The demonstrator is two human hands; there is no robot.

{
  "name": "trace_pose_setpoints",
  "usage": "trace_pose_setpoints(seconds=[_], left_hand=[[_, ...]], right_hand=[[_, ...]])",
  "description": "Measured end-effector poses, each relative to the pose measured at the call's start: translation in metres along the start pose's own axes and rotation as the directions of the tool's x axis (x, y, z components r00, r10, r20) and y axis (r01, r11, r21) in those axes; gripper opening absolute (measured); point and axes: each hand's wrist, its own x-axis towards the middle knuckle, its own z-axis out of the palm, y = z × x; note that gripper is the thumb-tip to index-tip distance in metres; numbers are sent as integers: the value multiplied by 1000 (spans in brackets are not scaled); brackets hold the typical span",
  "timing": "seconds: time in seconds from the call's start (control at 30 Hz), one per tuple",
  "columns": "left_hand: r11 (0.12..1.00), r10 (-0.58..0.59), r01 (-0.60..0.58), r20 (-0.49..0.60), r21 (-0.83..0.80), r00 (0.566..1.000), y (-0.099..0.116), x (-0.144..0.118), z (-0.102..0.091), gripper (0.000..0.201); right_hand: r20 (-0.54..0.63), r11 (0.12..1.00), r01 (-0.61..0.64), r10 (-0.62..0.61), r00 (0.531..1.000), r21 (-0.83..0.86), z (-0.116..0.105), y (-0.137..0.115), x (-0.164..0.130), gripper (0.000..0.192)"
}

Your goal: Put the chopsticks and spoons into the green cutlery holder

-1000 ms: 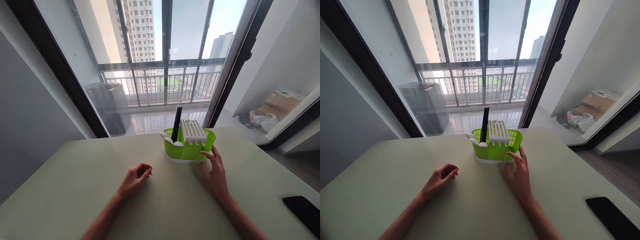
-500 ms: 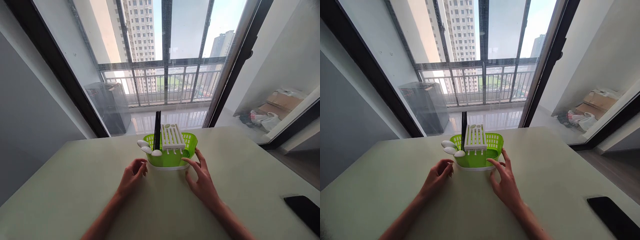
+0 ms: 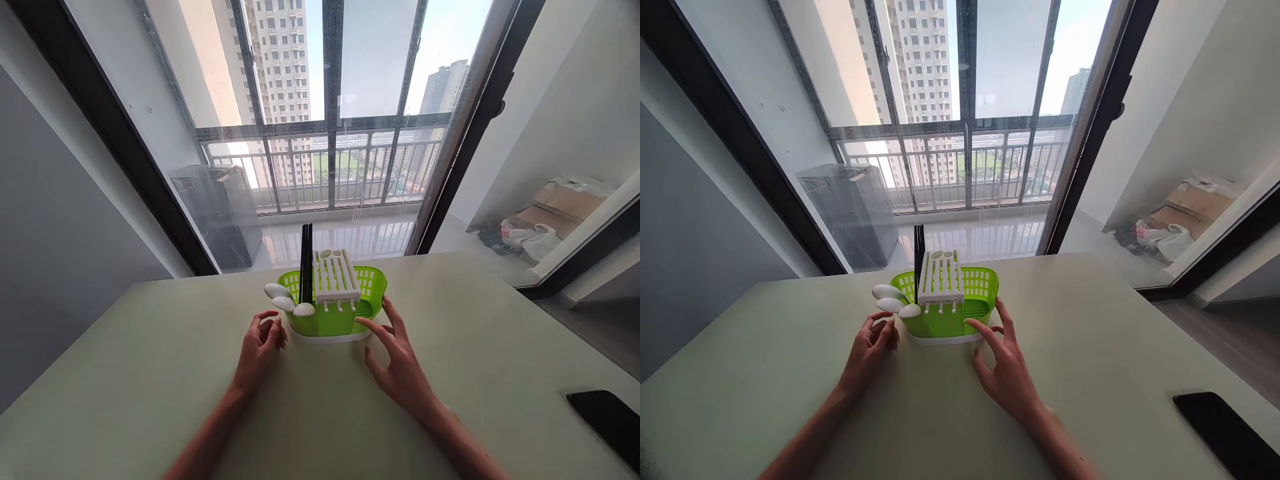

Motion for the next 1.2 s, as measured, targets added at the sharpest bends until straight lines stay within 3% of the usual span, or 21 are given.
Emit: trace_pose_setpoints(seconds=[0.13, 0.23, 0.4, 0.53, 0.73, 0.83, 0.9, 1.03, 1.2], left_hand=[[1000, -2, 2, -6, -15, 1000, -3, 0, -1, 44], [1000, 6, -6, -12, -14, 1000, -6, 0, -1, 44], [1000, 12, -12, -24, -22, 1000, -7, 0, 0, 42], [999, 15, -18, -49, -46, 999, -6, 0, 1, 43], [995, 97, -99, -156, -6, 983, -6, 18, -13, 45], [984, 176, -170, -255, 46, 951, 13, 39, -26, 48], [974, 224, -209, -248, 82, 943, 36, 53, -32, 50], [949, 288, -275, -72, 155, 955, 94, 79, -30, 49], [948, 193, -219, 130, 231, 973, 137, 104, -8, 59]], right_hand=[[-1, 1000, 9, -9, 1000, -5, 2, 1, 0, 45], [-78, 1000, -7, 7, 997, -1, 1, 6, 1, 43], [-298, 966, -240, 259, 919, 100, -1, 25, 0, 33], [-217, 889, -396, 444, 870, 230, 0, 39, -1, 26], [-105, 826, -461, 515, 851, 324, 5, 49, -2, 29], [-94, 818, -464, 520, 849, 340, 6, 52, -1, 29], [-91, 816, -464, 521, 849, 344, 7, 53, -1, 28], [-95, 822, -453, 511, 854, 345, 8, 52, 0, 27], [-112, 834, -432, 492, 863, 343, 8, 49, 1, 26]])
